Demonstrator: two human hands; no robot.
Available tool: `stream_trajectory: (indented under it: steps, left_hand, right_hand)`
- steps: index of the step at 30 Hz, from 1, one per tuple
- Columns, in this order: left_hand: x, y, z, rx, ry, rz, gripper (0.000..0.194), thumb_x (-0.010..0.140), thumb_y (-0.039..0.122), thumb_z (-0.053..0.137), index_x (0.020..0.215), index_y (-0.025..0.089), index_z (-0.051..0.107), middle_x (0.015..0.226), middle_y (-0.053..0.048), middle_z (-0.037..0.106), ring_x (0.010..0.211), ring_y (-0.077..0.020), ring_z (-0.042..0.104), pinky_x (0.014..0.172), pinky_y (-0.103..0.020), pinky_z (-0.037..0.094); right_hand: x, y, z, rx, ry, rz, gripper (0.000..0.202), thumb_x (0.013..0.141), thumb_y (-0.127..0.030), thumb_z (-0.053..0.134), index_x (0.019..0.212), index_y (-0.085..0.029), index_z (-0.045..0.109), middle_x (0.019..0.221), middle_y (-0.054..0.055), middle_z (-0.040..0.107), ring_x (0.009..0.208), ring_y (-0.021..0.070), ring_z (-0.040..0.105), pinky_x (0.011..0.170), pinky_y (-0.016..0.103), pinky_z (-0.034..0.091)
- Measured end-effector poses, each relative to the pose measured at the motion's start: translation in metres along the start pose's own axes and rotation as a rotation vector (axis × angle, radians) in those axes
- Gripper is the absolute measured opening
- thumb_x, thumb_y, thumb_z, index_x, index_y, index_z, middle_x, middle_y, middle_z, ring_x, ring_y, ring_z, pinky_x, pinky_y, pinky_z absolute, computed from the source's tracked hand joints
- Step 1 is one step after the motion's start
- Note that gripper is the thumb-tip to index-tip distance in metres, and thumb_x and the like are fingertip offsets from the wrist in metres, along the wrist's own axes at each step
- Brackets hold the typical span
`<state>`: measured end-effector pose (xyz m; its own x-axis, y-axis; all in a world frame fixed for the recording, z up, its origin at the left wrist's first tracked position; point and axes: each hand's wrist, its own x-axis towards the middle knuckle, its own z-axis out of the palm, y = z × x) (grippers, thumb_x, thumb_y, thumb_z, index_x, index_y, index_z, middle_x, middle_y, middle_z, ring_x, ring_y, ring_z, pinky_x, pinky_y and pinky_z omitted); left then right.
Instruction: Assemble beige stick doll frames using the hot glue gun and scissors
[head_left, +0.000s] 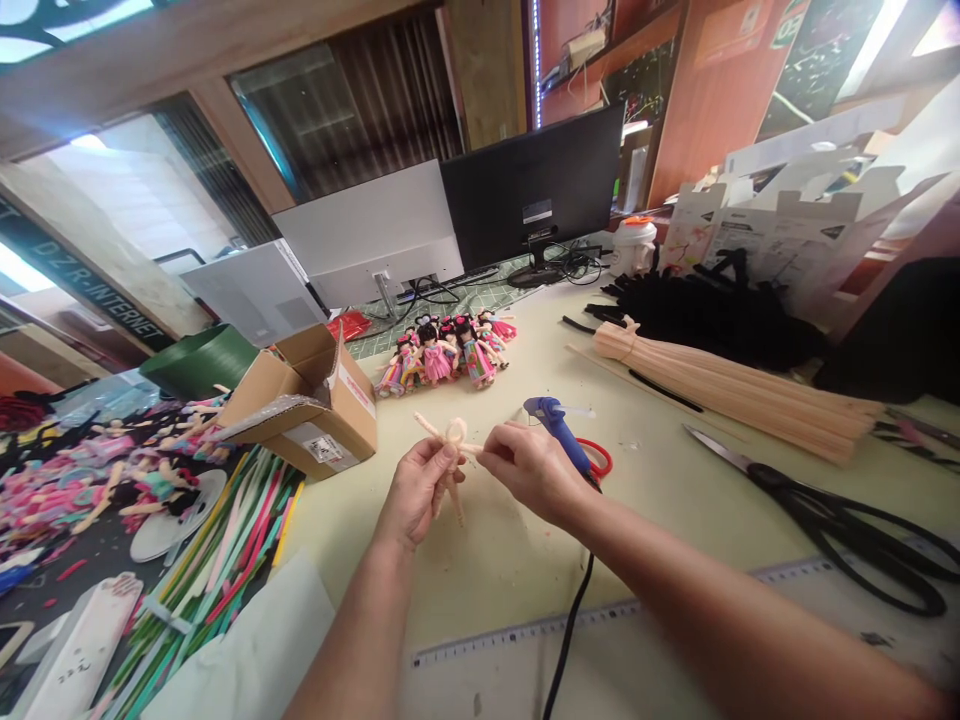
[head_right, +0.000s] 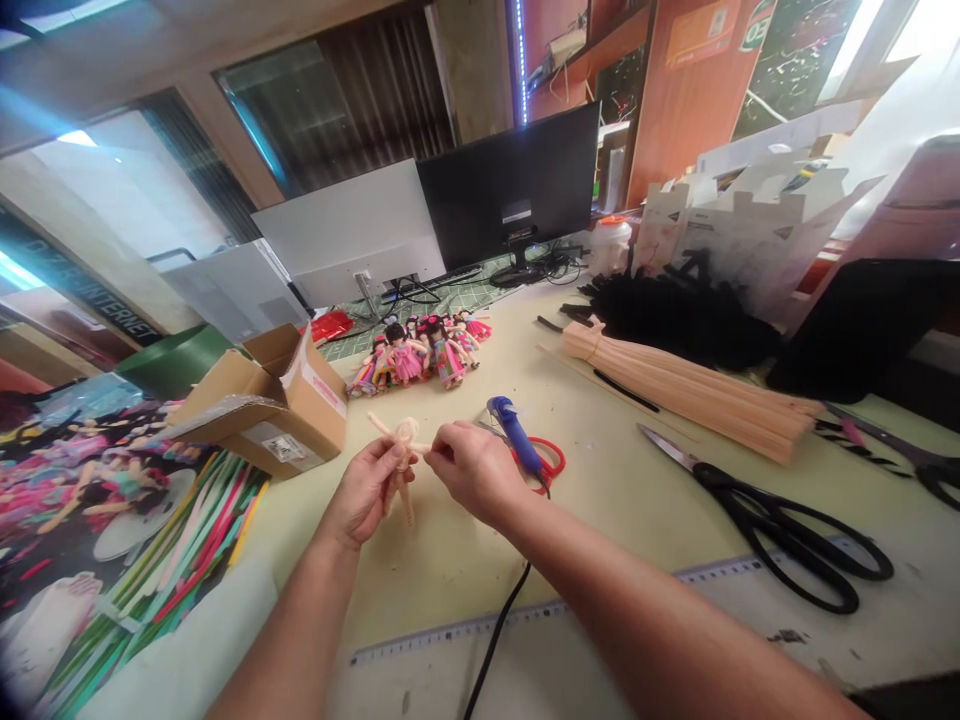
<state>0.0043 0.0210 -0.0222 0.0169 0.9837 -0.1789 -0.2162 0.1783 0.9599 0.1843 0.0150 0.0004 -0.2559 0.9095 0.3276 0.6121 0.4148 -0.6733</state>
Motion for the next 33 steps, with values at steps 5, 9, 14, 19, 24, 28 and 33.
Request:
stream_trajectory:
  steps: [5, 9, 14, 19, 24, 28, 33]
  left_hand:
    - [0.002, -0.001, -0.001, -0.029, 0.025, 0.003, 0.037, 0.064, 0.036, 0.080, 0.086, 0.013, 0.062, 0.071, -0.001, 0.065, 0.062, -0.0085, 0.059, 0.061, -0.020, 0.047]
    - [0.009, 0.001, -0.011, -0.071, 0.041, 0.009, 0.037, 0.063, 0.036, 0.080, 0.087, 0.013, 0.062, 0.069, -0.001, 0.066, 0.056, -0.0063, 0.057, 0.056, -0.018, 0.046]
    - [0.016, 0.007, -0.028, -0.162, 0.030, 0.031, 0.036, 0.062, 0.035, 0.082, 0.082, 0.015, 0.059, 0.071, 0.000, 0.068, 0.054, -0.0061, 0.058, 0.055, -0.017, 0.046]
    - [0.014, 0.010, -0.030, -0.272, -0.030, 0.028, 0.036, 0.062, 0.037, 0.081, 0.082, 0.017, 0.059, 0.068, 0.003, 0.065, 0.053, -0.0066, 0.059, 0.053, -0.018, 0.046]
    - [0.010, 0.009, -0.025, -0.320, -0.104, 0.018, 0.034, 0.066, 0.038, 0.079, 0.086, 0.017, 0.060, 0.064, 0.005, 0.060, 0.052, -0.0071, 0.058, 0.052, -0.019, 0.045]
    - [0.010, 0.008, -0.023, -0.299, -0.131, 0.017, 0.032, 0.067, 0.038, 0.078, 0.082, 0.016, 0.060, 0.062, 0.005, 0.058, 0.052, -0.0079, 0.058, 0.053, -0.021, 0.047]
    - [0.010, 0.008, -0.022, -0.280, -0.133, -0.003, 0.033, 0.066, 0.039, 0.078, 0.078, 0.015, 0.059, 0.063, 0.003, 0.060, 0.051, -0.0068, 0.057, 0.051, -0.019, 0.045]
  right_hand:
    - [0.000, -0.001, -0.002, -0.019, -0.043, -0.006, 0.019, 0.086, -0.029, 0.057, 0.071, -0.018, 0.059, 0.070, 0.001, 0.060, 0.066, 0.0127, 0.055, 0.062, 0.024, 0.037]
    - [0.000, -0.007, -0.017, -0.067, -0.108, -0.005, 0.021, 0.087, -0.036, 0.055, 0.079, -0.020, 0.065, 0.075, 0.003, 0.064, 0.068, 0.0138, 0.056, 0.060, 0.025, 0.036]
    - [-0.004, -0.015, -0.059, -0.225, -0.269, 0.014, 0.031, 0.084, -0.040, 0.057, 0.061, -0.021, 0.064, 0.058, 0.002, 0.059, 0.053, 0.0127, 0.049, 0.051, 0.027, 0.029]
    - [-0.008, 0.018, -0.097, -0.385, -0.322, 0.197, 0.038, 0.076, -0.047, 0.061, 0.049, -0.021, 0.057, 0.049, 0.001, 0.052, 0.045, 0.0120, 0.042, 0.045, 0.027, 0.025]
    - [0.009, 0.056, -0.084, -0.336, -0.199, 0.363, 0.035, 0.069, -0.057, 0.063, 0.076, -0.022, 0.062, 0.073, 0.003, 0.066, 0.062, 0.0172, 0.057, 0.051, 0.025, 0.036]
    - [0.019, 0.064, -0.057, -0.307, -0.223, 0.408, 0.032, 0.069, -0.054, 0.062, 0.072, -0.023, 0.061, 0.068, 0.003, 0.063, 0.060, 0.0171, 0.057, 0.050, 0.026, 0.037]
    - [0.025, 0.058, -0.052, -0.139, -0.119, 0.447, 0.022, 0.071, -0.038, 0.058, 0.063, -0.019, 0.061, 0.052, 0.001, 0.055, 0.048, 0.0145, 0.051, 0.045, 0.025, 0.036]
